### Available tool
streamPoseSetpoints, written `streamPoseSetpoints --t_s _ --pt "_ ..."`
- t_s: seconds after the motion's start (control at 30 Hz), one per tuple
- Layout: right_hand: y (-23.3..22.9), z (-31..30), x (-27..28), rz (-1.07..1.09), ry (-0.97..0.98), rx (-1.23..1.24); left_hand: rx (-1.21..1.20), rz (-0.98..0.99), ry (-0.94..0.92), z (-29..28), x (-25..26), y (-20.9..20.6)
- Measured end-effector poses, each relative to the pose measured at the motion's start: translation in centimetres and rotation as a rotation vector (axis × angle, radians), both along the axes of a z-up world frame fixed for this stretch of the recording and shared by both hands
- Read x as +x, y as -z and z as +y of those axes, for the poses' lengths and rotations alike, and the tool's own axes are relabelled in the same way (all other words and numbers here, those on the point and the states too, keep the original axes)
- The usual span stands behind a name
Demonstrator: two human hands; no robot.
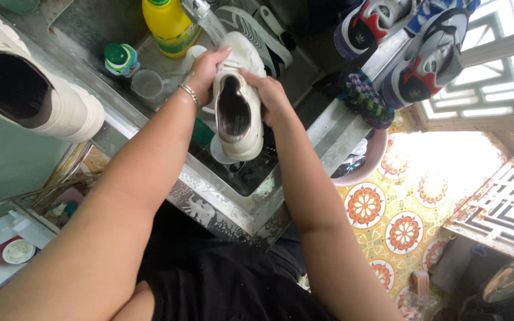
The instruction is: The person scrubs the sole and upper of a white shoe with a brush at a sink, occasionally dipping the brush in a container of water and rinsing the shoe under a faucet.
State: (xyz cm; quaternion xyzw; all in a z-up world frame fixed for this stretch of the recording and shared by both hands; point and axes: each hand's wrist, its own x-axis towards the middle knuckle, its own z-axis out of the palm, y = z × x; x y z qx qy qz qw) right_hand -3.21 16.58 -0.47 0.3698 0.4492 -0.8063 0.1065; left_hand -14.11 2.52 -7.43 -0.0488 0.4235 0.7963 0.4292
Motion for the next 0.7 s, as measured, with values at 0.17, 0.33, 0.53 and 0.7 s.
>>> streamPoseSetpoints --t_s 0.17,0.33,0.53,0.7 --pt "1.2 0.3 -0.6 0.032 -0.011 -0.017 -0.083 0.039 -0.094 0.9 -0.4 0.2" --pt "0.9 -0.1 -0.9 0.009 -0.026 0.032 -0.376 0.239 -0.109 1.1 -0.8 -1.1" --pt "0.3 -0.4 -1.1 -0.062 -0.053 0.096 -0.91 0.514 0.019 1.4 -1.8 -1.2" --pt "-0.4 -0.6 -1.3 -0.11 -0.02 0.245 -0.934 0.671 0.199 2.9 -3.3 2.2"
